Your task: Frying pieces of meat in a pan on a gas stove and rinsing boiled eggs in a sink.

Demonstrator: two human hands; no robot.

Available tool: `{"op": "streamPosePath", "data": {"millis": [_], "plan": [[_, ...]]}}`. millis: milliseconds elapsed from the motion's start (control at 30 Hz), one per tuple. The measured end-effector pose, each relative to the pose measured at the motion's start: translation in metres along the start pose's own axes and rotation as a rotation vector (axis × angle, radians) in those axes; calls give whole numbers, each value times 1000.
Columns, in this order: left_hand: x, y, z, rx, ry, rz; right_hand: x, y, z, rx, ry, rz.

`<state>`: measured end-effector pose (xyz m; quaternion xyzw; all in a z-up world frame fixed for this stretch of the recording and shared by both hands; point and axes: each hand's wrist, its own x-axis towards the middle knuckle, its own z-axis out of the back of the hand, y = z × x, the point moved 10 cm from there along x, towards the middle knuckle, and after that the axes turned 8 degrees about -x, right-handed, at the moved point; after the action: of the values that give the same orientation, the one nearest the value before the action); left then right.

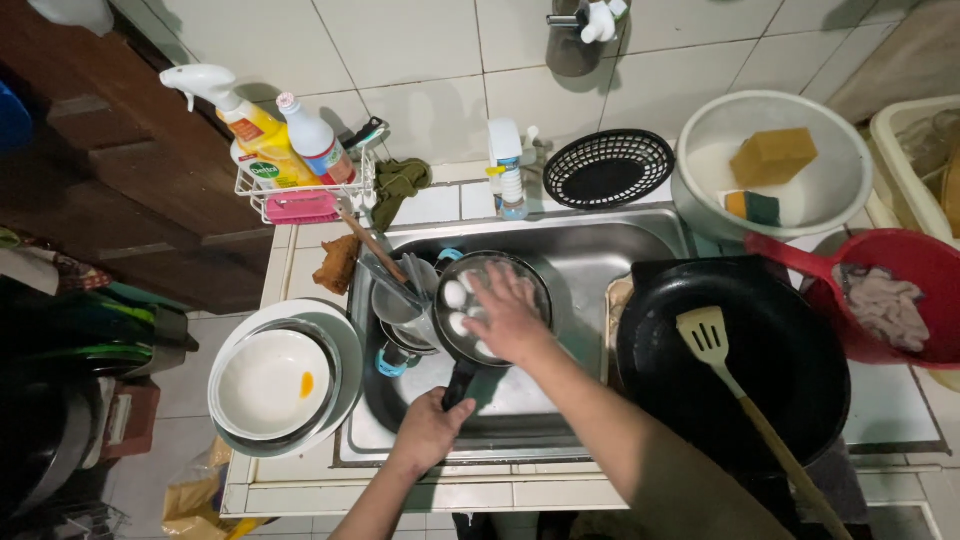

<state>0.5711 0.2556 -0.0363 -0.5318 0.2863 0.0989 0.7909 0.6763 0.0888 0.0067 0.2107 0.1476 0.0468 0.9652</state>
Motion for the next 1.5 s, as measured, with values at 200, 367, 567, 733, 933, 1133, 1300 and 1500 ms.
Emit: {"op": "streamPosePath", "data": {"millis": [200, 367, 567, 733, 933, 1133, 1300, 1500], "plan": [[-4, -17, 7, 137, -60, -62, 10, 2, -16, 15, -127, 48], [-1, -25, 14, 258, -125, -147, 14, -3, -21, -1, -125, 39], [-1, -36, 23, 297, -170, -173, 10, -2, -9, 80, -235, 50], [-3, -45, 36, 355, -217, -197, 11, 7, -3, 95, -308, 91], [-14, -62, 56, 424, -267, -217, 10, 29, 12, 172, -425, 186], [-29, -77, 68, 548, -279, -143, 11, 45, 16, 168, -380, 137], [-39, -88, 75, 633, -298, -102, 14, 55, 21, 187, -444, 174], [-54, -109, 82, 744, -319, -154, 23, 58, 20, 278, -468, 179]]}}
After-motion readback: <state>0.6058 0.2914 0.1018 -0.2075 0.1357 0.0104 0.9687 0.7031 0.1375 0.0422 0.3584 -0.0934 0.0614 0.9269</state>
